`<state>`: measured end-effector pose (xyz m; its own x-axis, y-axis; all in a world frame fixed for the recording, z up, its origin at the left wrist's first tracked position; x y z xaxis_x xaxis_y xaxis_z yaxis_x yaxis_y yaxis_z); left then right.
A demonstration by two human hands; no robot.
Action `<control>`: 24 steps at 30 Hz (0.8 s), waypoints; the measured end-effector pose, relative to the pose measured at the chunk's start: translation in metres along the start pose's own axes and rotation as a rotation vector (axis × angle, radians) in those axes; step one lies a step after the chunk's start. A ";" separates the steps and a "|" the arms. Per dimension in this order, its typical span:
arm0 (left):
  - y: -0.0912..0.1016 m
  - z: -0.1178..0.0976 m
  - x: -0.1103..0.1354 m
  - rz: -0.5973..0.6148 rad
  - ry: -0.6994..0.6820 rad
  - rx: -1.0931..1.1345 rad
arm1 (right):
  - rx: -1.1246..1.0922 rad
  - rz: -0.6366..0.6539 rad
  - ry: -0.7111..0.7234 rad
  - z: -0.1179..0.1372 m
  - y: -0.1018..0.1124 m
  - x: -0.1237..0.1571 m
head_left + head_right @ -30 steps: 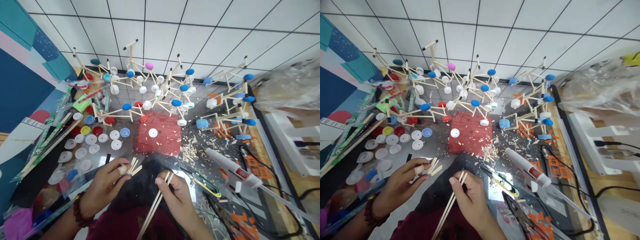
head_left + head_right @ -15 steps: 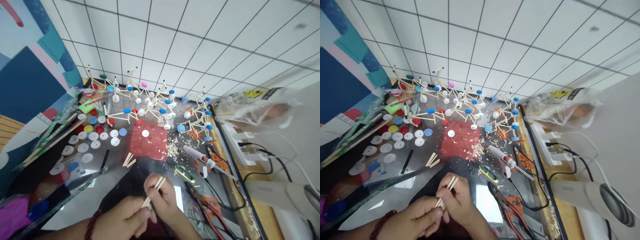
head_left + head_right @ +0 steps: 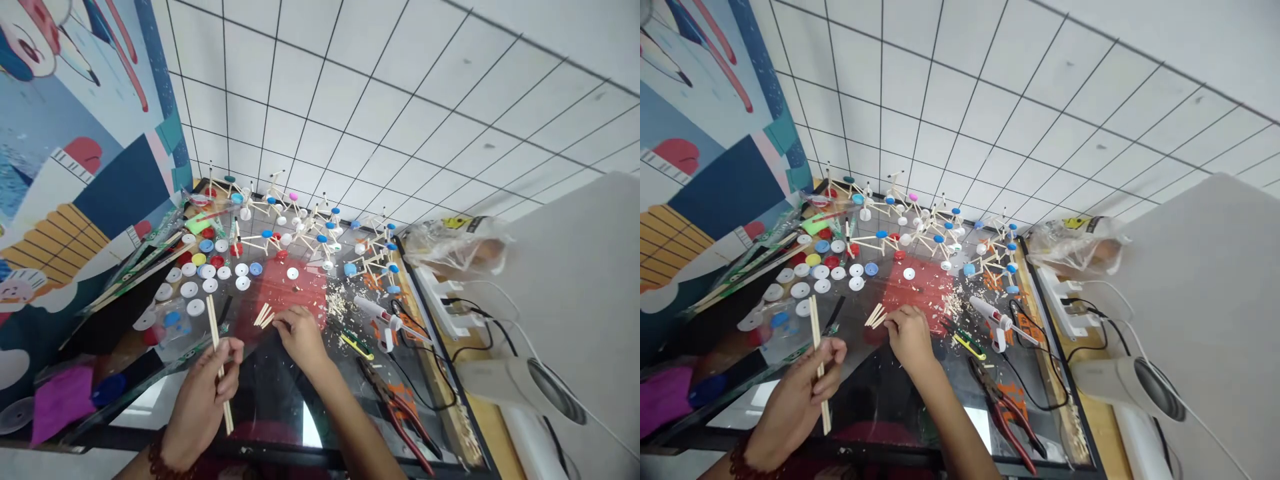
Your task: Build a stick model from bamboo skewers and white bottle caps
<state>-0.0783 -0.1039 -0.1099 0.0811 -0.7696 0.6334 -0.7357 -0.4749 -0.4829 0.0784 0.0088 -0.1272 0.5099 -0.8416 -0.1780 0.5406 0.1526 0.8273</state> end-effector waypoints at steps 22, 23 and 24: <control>-0.047 0.022 -0.011 0.408 0.294 -0.335 | -1.097 -0.183 -0.343 -0.001 0.012 0.027; -0.051 0.020 -0.014 0.416 0.303 -0.343 | -1.096 -0.192 -0.345 -0.004 0.012 0.024; -0.055 0.017 -0.018 0.423 0.310 -0.348 | -1.094 -0.213 -0.352 -0.008 0.012 0.020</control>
Point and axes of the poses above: each hand's wrist, its own x-axis away from the middle knuckle, its own y-axis out of the back of the hand, z = x × y, the point moved 1 cm from there along -x, towards the middle knuckle, and after that the axes turned 8 degrees about y, right-handed, at the moved point
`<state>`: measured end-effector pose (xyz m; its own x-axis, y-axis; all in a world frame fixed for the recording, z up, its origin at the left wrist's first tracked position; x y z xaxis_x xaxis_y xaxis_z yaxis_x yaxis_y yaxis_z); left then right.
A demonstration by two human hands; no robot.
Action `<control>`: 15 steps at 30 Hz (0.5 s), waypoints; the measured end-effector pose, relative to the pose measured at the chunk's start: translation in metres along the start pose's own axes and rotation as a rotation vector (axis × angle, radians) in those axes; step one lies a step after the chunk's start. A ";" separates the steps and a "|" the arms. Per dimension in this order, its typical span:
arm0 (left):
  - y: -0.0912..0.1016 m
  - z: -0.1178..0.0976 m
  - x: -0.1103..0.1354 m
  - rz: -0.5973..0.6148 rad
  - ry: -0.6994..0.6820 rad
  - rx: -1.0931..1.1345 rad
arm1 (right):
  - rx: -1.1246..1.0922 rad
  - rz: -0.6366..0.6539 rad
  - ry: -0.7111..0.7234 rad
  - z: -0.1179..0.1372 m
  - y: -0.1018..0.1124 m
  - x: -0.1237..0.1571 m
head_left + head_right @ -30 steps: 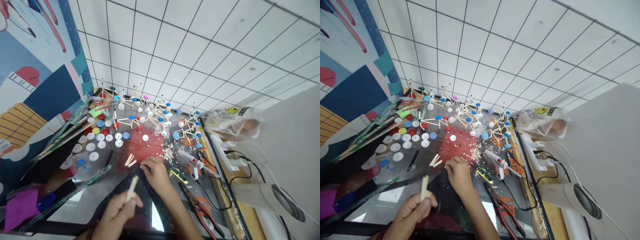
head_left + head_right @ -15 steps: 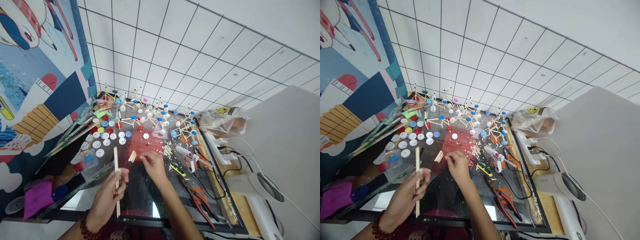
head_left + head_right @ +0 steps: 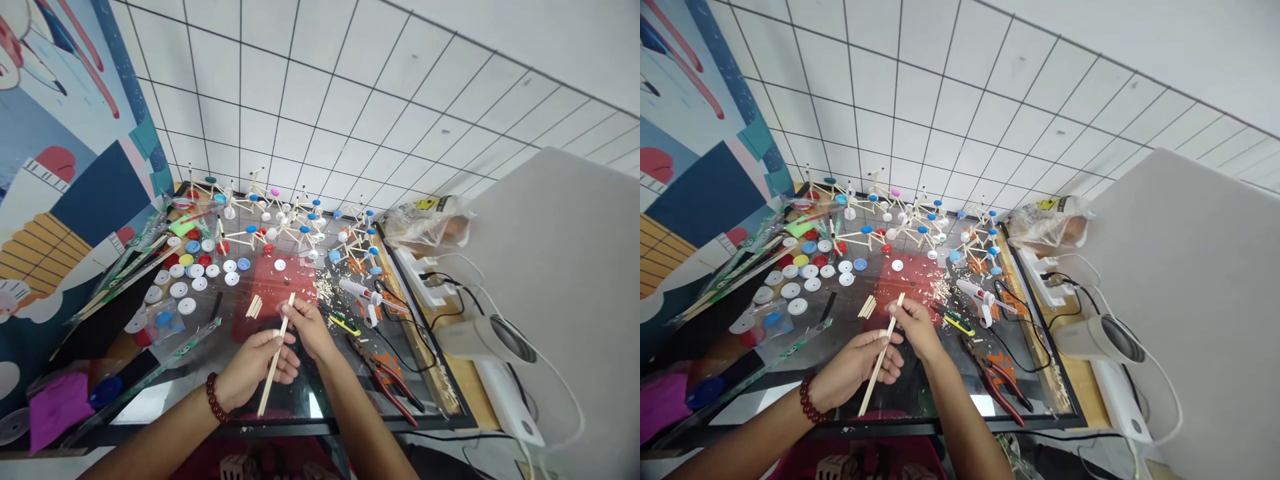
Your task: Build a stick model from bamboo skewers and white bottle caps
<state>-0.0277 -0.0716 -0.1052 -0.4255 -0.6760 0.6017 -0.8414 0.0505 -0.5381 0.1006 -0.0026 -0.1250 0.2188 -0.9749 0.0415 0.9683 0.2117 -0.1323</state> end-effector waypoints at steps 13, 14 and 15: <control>0.028 -0.028 -0.009 -0.360 -0.506 -0.383 | -0.151 -0.339 0.096 -0.013 0.014 -0.012; 0.029 -0.029 -0.009 -0.389 -0.528 -0.434 | -0.134 -0.323 0.092 -0.013 0.013 -0.012; 0.030 -0.030 -0.009 -0.398 -0.527 -0.486 | -0.116 -0.299 0.089 -0.013 0.012 -0.012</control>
Point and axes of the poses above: each hand's wrist, its own x-axis away from the middle knuckle, its own y-axis out of the back of the hand, z = x × y, the point moved 1 cm from there along -x, towards the middle knuckle, and after that the axes turned 8 degrees about y, right-handed, at the moved point
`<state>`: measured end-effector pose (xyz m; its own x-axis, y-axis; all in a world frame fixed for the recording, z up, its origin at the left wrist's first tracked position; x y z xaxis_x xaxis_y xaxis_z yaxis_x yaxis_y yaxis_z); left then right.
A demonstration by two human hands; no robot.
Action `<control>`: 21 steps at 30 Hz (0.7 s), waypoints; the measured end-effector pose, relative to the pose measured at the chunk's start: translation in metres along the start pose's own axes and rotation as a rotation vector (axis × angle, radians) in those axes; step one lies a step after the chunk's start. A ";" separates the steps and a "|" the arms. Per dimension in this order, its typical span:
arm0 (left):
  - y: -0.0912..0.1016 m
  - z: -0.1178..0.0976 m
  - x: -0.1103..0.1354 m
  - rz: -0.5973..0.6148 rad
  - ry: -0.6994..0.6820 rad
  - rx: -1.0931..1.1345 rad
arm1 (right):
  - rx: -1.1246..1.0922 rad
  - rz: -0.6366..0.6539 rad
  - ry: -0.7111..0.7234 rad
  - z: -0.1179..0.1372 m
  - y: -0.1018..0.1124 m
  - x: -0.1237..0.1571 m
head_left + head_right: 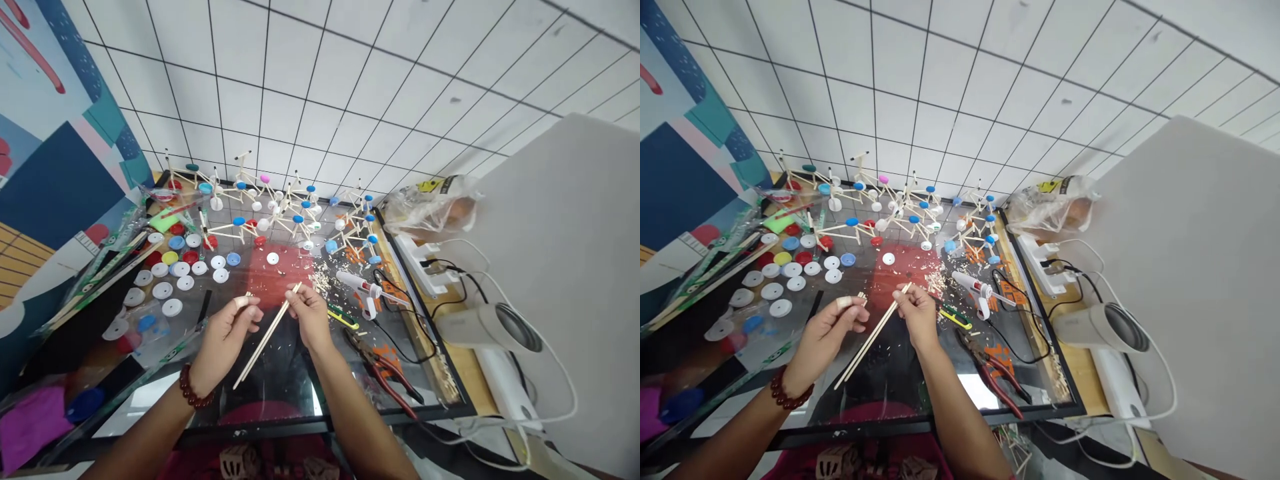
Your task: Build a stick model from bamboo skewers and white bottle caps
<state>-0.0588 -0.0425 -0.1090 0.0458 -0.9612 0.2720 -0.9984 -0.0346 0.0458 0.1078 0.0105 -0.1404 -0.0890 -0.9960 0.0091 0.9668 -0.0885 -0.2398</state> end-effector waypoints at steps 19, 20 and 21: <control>0.028 -0.002 -0.023 -0.175 -0.152 -1.086 | 0.965 0.245 0.231 -0.005 0.007 0.010; 0.027 -0.003 -0.023 -0.178 -0.146 -1.087 | 1.032 0.261 0.241 -0.004 0.006 0.011; 0.026 -0.004 -0.024 -0.182 -0.144 -1.084 | 1.094 0.280 0.250 -0.003 0.005 0.012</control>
Point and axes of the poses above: each hand's wrist, its own x-axis away from the middle knuckle, its own y-axis out of the back of the hand, z = x × y, the point moved 1 cm from there along -x, towards the middle knuckle, and after that the axes turned 8 degrees about y, right-handed, at the moved point
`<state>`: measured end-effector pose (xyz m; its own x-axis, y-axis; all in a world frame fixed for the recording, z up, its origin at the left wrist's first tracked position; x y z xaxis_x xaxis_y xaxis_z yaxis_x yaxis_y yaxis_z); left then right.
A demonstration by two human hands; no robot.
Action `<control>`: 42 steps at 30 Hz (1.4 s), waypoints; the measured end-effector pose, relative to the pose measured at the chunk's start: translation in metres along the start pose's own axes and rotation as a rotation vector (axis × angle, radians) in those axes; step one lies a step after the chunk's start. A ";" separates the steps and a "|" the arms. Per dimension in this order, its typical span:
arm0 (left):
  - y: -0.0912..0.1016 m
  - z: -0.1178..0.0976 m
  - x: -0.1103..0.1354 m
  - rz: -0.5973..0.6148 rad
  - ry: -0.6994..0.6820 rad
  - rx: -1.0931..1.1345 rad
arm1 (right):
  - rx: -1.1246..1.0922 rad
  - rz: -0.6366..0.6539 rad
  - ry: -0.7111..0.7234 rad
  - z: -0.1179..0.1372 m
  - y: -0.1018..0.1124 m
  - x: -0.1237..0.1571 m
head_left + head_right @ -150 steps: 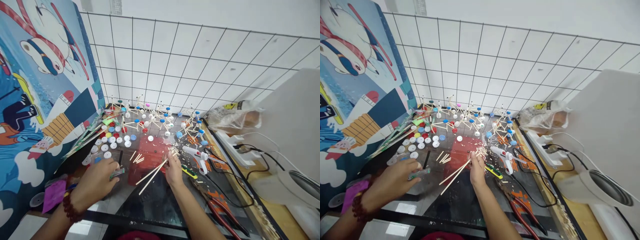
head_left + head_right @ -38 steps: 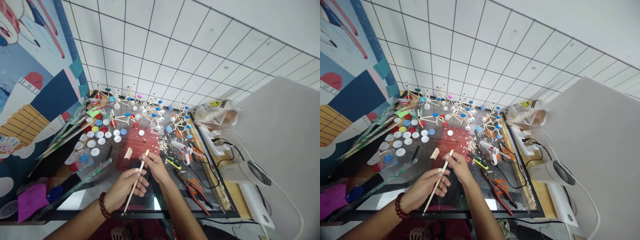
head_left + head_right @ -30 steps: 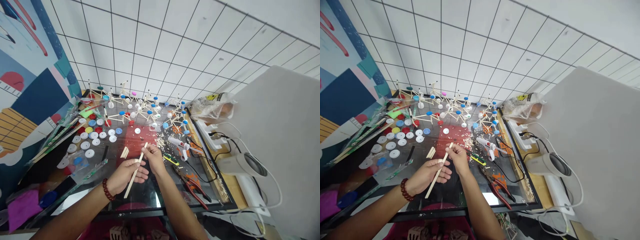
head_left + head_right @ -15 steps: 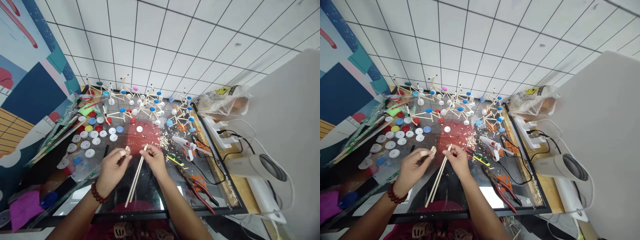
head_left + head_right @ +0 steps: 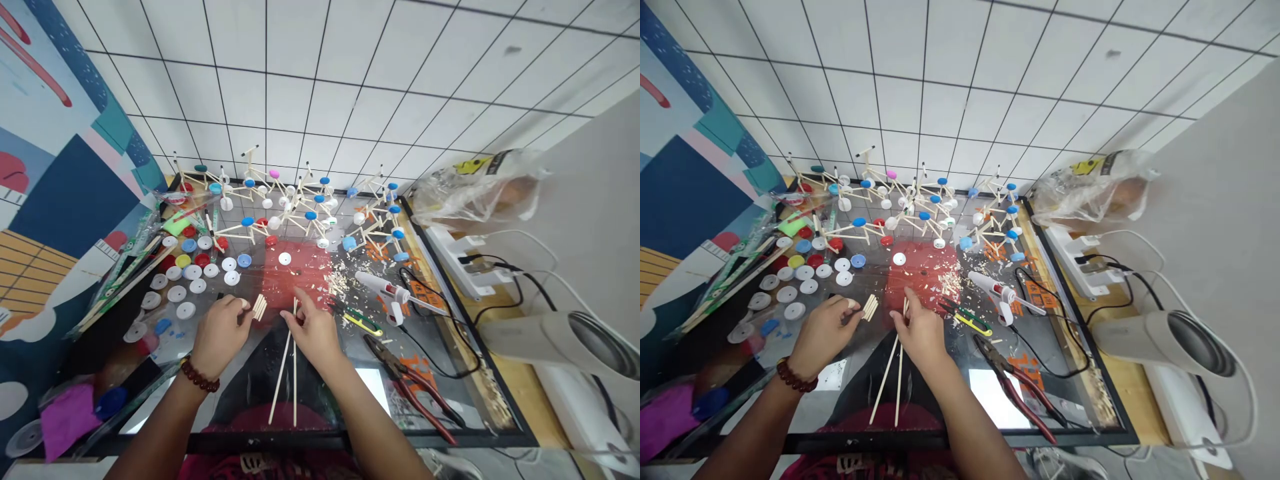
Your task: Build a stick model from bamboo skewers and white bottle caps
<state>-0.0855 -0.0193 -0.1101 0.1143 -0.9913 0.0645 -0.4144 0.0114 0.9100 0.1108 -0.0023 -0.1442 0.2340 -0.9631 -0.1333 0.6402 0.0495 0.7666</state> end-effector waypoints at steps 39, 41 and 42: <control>-0.006 0.002 0.008 -0.156 -0.195 -0.195 | 0.034 -0.199 0.256 -0.001 0.002 0.002; -0.007 0.002 0.010 -0.173 -0.224 -0.166 | 0.039 -0.183 0.256 -0.001 0.001 0.002; -0.008 0.002 0.011 -0.182 -0.236 -0.157 | 0.036 -0.179 0.251 -0.001 0.000 0.002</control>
<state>-0.0824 -0.0302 -0.1175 -0.0465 -0.9817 -0.1847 -0.2597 -0.1666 0.9512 0.1119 -0.0039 -0.1450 0.2964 -0.8599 -0.4157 0.6622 -0.1286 0.7382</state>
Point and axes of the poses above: each hand's wrist, its own x-axis away from the middle knuckle, its own y-axis out of the back of the hand, z = x × y, the point moved 1 cm from there along -x, towards the middle knuckle, and after that the axes turned 8 degrees about y, right-handed, at the moved point
